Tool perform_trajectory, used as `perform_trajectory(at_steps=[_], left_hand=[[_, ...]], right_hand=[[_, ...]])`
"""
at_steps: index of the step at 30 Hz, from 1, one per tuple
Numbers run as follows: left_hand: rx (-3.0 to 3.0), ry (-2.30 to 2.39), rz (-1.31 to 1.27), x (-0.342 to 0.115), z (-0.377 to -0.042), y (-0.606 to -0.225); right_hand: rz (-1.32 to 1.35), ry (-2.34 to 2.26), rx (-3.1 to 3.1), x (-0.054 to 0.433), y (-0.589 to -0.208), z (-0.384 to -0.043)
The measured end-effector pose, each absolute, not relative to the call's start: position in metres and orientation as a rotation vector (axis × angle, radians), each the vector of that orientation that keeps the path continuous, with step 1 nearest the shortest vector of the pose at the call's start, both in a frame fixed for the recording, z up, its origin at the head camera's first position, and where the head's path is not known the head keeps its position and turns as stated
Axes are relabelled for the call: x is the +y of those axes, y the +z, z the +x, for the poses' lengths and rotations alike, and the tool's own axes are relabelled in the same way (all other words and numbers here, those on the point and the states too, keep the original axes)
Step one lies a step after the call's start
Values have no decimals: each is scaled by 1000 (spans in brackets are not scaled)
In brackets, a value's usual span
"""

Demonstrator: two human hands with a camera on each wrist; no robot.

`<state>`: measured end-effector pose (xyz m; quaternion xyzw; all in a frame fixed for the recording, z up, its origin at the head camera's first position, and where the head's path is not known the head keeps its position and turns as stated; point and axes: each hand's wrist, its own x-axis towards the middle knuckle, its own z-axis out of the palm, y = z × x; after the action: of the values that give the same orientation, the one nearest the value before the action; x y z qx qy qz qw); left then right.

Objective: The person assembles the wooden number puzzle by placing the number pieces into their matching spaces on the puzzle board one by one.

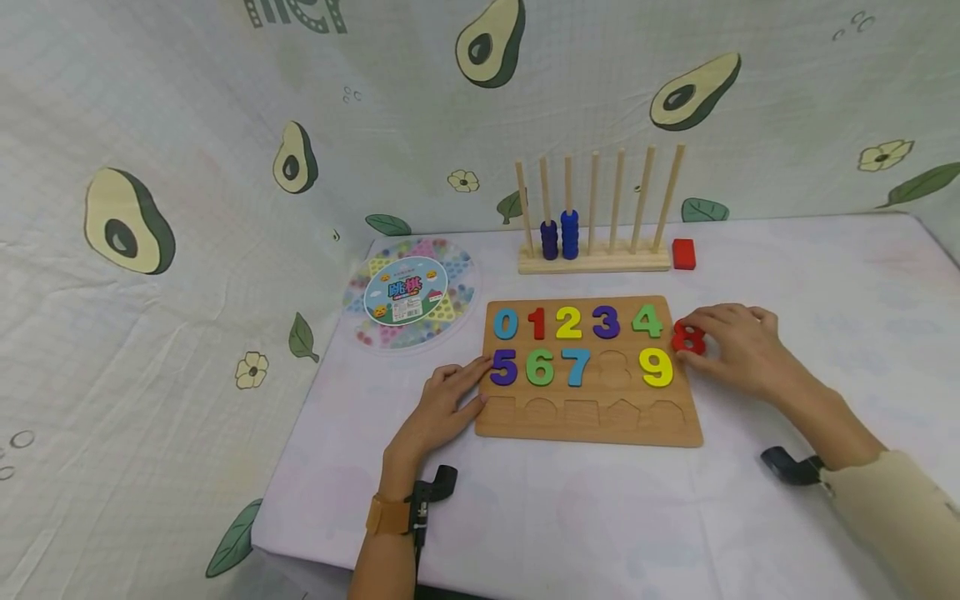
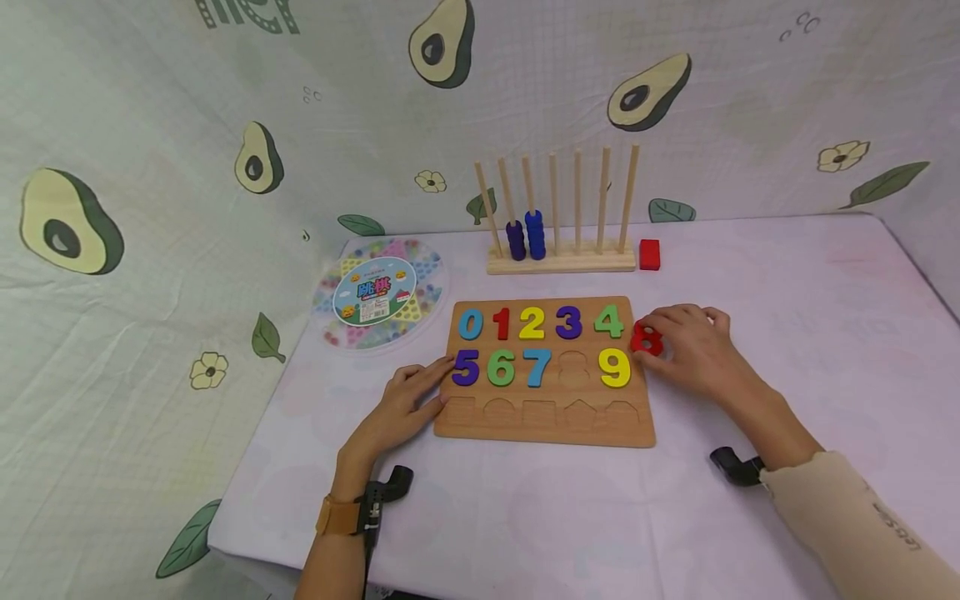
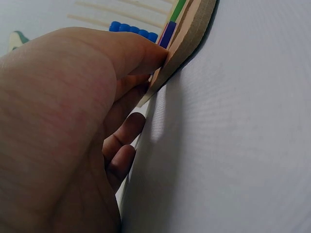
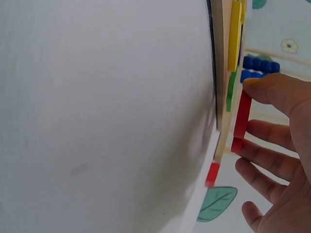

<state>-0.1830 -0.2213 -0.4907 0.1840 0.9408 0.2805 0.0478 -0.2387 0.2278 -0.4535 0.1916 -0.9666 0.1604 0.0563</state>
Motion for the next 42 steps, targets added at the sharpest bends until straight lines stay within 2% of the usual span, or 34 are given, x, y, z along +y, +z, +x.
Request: perform_trajectory(at_steps=[42], left_hand=[[2885, 858, 601, -222, -186, -493]], right_hand=[[787, 539, -2883, 192, -459, -223]])
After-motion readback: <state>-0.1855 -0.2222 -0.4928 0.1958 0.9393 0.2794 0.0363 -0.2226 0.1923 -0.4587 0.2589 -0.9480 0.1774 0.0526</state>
